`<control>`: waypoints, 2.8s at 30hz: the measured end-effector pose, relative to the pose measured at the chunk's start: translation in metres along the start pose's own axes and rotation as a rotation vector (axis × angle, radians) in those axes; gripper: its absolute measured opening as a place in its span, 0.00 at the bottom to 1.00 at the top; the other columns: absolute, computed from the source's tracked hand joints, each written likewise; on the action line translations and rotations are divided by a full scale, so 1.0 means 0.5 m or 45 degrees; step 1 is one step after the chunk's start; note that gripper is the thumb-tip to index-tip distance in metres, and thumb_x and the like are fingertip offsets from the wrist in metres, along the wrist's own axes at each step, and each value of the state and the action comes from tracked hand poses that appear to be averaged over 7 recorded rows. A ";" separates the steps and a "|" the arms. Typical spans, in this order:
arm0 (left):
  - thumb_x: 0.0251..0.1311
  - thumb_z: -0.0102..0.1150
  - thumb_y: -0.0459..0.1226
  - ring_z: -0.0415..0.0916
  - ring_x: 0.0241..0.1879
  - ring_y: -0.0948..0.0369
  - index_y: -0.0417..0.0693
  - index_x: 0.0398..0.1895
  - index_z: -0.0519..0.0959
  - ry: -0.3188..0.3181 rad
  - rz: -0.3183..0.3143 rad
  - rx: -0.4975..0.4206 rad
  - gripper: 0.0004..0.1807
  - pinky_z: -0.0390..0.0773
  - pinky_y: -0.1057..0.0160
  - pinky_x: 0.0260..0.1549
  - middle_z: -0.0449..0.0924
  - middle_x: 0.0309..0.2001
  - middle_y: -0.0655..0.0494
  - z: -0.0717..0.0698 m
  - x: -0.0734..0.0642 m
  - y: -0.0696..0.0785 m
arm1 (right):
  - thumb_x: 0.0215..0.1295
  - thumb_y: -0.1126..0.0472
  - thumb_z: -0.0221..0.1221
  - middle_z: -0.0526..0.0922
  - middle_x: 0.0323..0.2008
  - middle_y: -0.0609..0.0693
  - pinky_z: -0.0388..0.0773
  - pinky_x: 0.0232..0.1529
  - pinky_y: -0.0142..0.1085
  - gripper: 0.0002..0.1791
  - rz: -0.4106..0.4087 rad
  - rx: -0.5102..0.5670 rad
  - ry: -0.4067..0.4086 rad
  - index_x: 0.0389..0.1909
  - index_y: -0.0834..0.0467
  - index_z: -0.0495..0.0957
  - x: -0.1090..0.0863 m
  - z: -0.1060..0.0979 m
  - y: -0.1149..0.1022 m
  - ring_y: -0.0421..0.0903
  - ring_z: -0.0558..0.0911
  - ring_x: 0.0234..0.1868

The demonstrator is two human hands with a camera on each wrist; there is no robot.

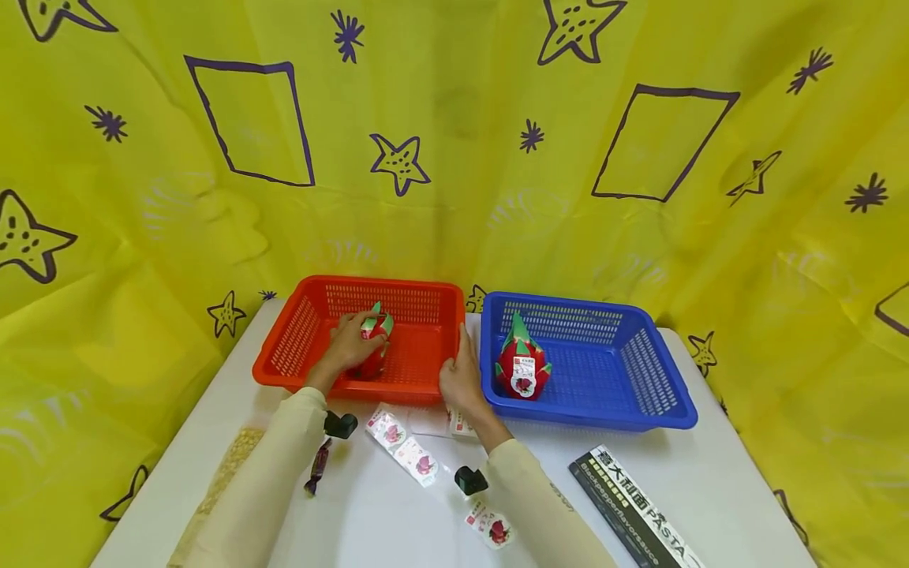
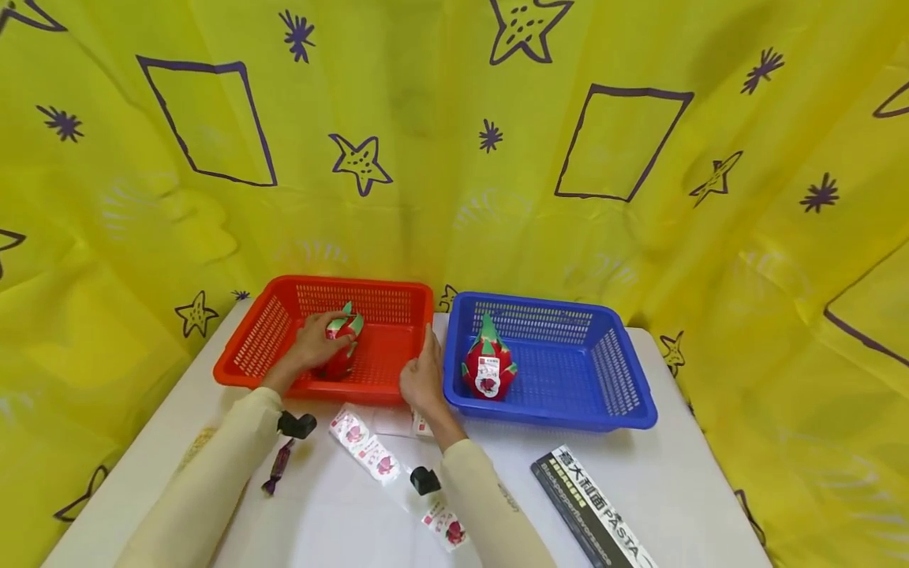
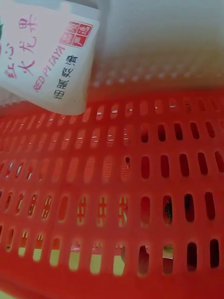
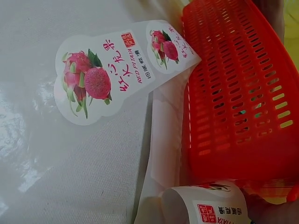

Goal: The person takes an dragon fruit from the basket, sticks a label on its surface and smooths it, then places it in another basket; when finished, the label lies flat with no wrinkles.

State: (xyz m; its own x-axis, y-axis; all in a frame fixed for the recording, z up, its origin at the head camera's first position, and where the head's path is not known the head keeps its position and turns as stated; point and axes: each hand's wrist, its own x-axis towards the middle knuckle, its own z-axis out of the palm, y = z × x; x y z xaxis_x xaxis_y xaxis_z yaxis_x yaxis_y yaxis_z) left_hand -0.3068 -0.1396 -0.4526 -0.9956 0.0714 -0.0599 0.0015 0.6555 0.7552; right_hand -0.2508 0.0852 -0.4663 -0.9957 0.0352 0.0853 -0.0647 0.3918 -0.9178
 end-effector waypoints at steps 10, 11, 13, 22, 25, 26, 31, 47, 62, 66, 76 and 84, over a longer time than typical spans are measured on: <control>0.72 0.60 0.47 0.73 0.60 0.32 0.47 0.77 0.69 0.004 0.025 0.150 0.33 0.82 0.36 0.56 0.66 0.68 0.29 -0.021 0.001 -0.008 | 0.74 0.74 0.43 0.48 0.85 0.61 0.50 0.82 0.58 0.41 0.005 0.033 0.009 0.86 0.60 0.44 0.002 0.012 -0.009 0.61 0.51 0.85; 0.72 0.60 0.47 0.74 0.60 0.33 0.47 0.77 0.69 -0.001 0.014 0.150 0.33 0.82 0.36 0.56 0.67 0.68 0.29 -0.025 0.000 -0.012 | 0.74 0.74 0.43 0.48 0.85 0.61 0.50 0.82 0.58 0.41 0.000 0.039 0.003 0.86 0.60 0.44 0.000 0.016 -0.011 0.62 0.52 0.85; 0.71 0.61 0.48 0.74 0.59 0.34 0.47 0.77 0.69 -0.021 -0.015 0.156 0.34 0.82 0.36 0.57 0.67 0.68 0.29 -0.032 -0.003 -0.025 | 0.75 0.74 0.43 0.48 0.85 0.61 0.50 0.82 0.59 0.41 0.002 0.045 -0.024 0.86 0.60 0.43 -0.004 0.024 -0.011 0.62 0.51 0.85; 0.70 0.62 0.50 0.79 0.54 0.38 0.48 0.75 0.72 -0.044 -0.105 0.142 0.33 0.86 0.42 0.49 0.74 0.64 0.30 -0.027 -0.027 -0.077 | 0.75 0.74 0.43 0.45 0.85 0.62 0.49 0.81 0.61 0.41 0.049 0.056 -0.086 0.86 0.60 0.43 -0.033 0.053 0.009 0.63 0.48 0.85; 0.69 0.62 0.51 0.79 0.52 0.40 0.50 0.74 0.73 -0.018 -0.116 0.156 0.33 0.85 0.47 0.42 0.76 0.62 0.31 -0.026 -0.027 -0.069 | 0.76 0.74 0.42 0.45 0.86 0.61 0.49 0.82 0.60 0.41 0.076 0.055 -0.089 0.86 0.59 0.42 -0.031 0.050 0.009 0.62 0.48 0.85; 0.69 0.62 0.51 0.79 0.51 0.40 0.51 0.74 0.73 -0.010 -0.114 0.159 0.33 0.85 0.49 0.41 0.76 0.62 0.32 -0.027 -0.025 -0.063 | 0.75 0.74 0.42 0.45 0.86 0.62 0.49 0.81 0.61 0.41 0.077 0.061 -0.085 0.86 0.60 0.42 -0.029 0.046 0.008 0.63 0.48 0.85; 0.68 0.62 0.53 0.78 0.47 0.42 0.55 0.74 0.74 0.085 -0.007 0.159 0.33 0.80 0.51 0.36 0.77 0.58 0.35 -0.044 -0.019 -0.003 | 0.71 0.75 0.43 0.46 0.86 0.60 0.51 0.81 0.61 0.44 0.079 0.095 -0.038 0.86 0.58 0.42 -0.010 0.022 -0.001 0.64 0.53 0.84; 0.66 0.73 0.42 0.79 0.55 0.48 0.66 0.65 0.82 0.228 0.268 -0.376 0.24 0.87 0.49 0.46 0.78 0.63 0.49 -0.005 -0.321 0.097 | 0.68 0.75 0.42 0.47 0.86 0.60 0.48 0.83 0.56 0.45 0.027 0.122 -0.022 0.86 0.59 0.42 -0.004 0.014 -0.001 0.60 0.52 0.84; 0.62 0.76 0.44 0.80 0.57 0.55 0.72 0.60 0.84 0.200 0.154 -0.139 0.23 0.84 0.53 0.47 0.79 0.62 0.57 0.091 -0.403 0.051 | 0.70 0.76 0.41 0.51 0.84 0.59 0.55 0.82 0.53 0.44 0.031 0.105 -0.008 0.87 0.58 0.41 0.018 0.010 0.003 0.61 0.62 0.79; 0.62 0.76 0.44 0.81 0.54 0.54 0.70 0.61 0.84 0.174 0.122 -0.104 0.24 0.84 0.52 0.47 0.79 0.61 0.56 0.102 -0.405 0.048 | 0.70 0.76 0.41 0.50 0.84 0.58 0.54 0.82 0.52 0.45 0.043 0.102 -0.013 0.87 0.58 0.41 0.018 0.015 0.005 0.60 0.61 0.80; 0.62 0.74 0.48 0.83 0.52 0.52 0.70 0.62 0.84 0.145 0.009 0.026 0.23 0.84 0.50 0.42 0.80 0.61 0.56 0.140 -0.435 0.036 | 0.70 0.75 0.43 0.47 0.85 0.58 0.48 0.84 0.51 0.45 0.065 0.030 -0.023 0.87 0.59 0.41 0.000 0.018 0.012 0.57 0.53 0.84; 0.69 0.61 0.56 0.84 0.50 0.45 0.70 0.64 0.82 0.132 -0.031 0.261 0.22 0.84 0.37 0.40 0.81 0.60 0.45 0.163 -0.380 0.073 | 0.71 0.73 0.44 0.48 0.85 0.58 0.46 0.85 0.47 0.44 0.045 0.016 0.015 0.86 0.59 0.42 0.026 -0.003 0.003 0.54 0.51 0.85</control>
State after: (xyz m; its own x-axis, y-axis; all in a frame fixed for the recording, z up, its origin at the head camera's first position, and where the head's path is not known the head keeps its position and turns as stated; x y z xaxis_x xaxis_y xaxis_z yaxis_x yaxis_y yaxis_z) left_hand -0.1101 -0.0679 -0.4669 -0.9999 -0.0166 -0.0011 -0.0139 0.7957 0.6056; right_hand -0.2638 0.0877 -0.4658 -0.9966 0.0599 0.0572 -0.0304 0.3784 -0.9251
